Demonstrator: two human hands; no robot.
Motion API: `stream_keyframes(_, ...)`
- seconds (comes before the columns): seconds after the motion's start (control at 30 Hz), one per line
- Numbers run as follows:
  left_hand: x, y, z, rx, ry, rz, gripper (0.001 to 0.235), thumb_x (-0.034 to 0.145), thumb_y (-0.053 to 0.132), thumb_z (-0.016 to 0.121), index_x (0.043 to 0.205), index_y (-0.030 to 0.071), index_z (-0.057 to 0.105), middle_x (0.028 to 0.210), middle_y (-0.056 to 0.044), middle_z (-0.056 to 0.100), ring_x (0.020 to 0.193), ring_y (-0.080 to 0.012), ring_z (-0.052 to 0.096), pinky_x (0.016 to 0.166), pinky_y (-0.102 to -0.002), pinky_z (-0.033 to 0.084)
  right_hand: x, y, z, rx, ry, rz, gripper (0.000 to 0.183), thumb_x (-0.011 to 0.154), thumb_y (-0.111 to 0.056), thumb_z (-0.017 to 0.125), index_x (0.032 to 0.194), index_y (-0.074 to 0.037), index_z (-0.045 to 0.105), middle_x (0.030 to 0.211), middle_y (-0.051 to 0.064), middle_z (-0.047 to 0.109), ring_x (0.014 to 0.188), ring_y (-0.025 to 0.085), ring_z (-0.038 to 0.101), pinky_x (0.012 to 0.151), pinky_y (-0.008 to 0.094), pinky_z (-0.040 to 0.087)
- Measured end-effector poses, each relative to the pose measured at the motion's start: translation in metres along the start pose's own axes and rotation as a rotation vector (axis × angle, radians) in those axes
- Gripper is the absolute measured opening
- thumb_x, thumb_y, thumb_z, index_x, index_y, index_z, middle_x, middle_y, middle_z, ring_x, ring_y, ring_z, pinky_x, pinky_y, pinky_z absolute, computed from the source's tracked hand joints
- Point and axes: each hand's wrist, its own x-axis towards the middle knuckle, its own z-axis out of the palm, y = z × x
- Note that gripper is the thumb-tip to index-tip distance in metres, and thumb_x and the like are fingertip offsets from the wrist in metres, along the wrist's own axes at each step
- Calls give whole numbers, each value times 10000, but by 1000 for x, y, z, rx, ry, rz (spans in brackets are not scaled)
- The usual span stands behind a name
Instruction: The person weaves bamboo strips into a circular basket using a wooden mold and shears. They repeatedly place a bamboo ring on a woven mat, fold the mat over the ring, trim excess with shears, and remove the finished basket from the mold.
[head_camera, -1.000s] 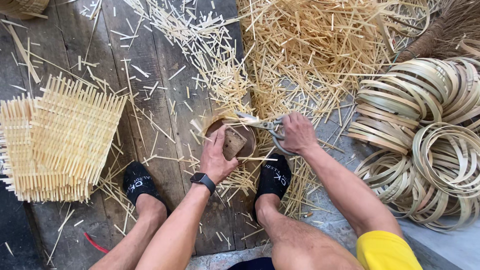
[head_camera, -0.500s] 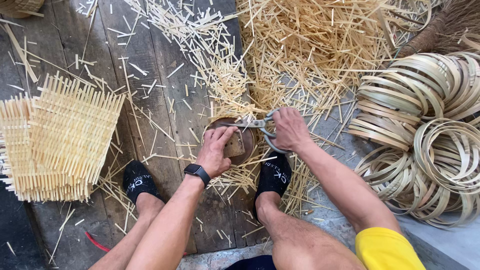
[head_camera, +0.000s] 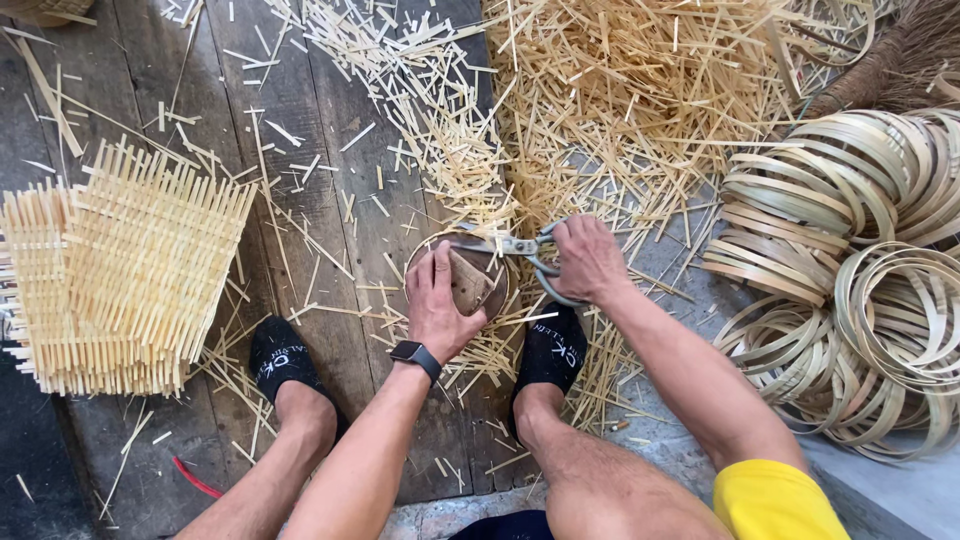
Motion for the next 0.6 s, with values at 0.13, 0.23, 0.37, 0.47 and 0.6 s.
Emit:
stream_keyframes(0.13, -1, 0, -9, 69, -48, -17, 1232, 515, 184, 882, 1571, 181, 246, 1442, -252, 328, 1322, -493, 353, 1145, -538, 345, 0, 10, 1, 74, -302, 86, 295, 1078, -344, 515, 1025, -79, 634, 873, 71, 629, 782, 194, 626, 704, 343, 546)
stream_keyframes(0.23, -6, 8, -5, 47, 6, -103, 1249, 527, 267, 936, 1573, 265, 252, 1408, -282, 272, 1301, -533, 334, 1111, -575, 330, -8, 26, 3, 142, -272, 148, 396, 1024, -447, 583, 1032, -54, 626, 892, 71, 619, 772, 198, 624, 673, 349, 546)
stream_keyframes(0.37, -1, 17, -1, 70, -26, -48, 1155, 538, 192, 879, 1546, 375, 346, 1414, -229, 294, 1325, -491, 370, 1159, -555, 352, -9, 19, -1, 62, 54, 24, 524, 813, -515, 692, 947, -12, 633, 827, 115, 604, 766, 221, 592, 676, 346, 537)
stream_keyframes(0.47, 1, 16, -7, 112, -165, 12, 1147, 519, 158, 871, 1523, 365, 357, 1462, -221, 270, 1352, -495, 347, 1177, -564, 345, -3, 7, -2, 3, 93, -16, 444, 808, -475, 666, 915, -45, 642, 822, 99, 609, 772, 215, 599, 710, 351, 542)
stream_keyframes(0.6, 5, 9, -19, 136, -290, 60, 1171, 515, 119, 838, 1545, 367, 341, 1557, -226, 192, 1402, -492, 313, 1182, -526, 345, -1, 16, -4, 67, -327, 79, 201, 993, -287, 588, 1033, -100, 648, 842, 67, 610, 746, 185, 622, 669, 342, 548)
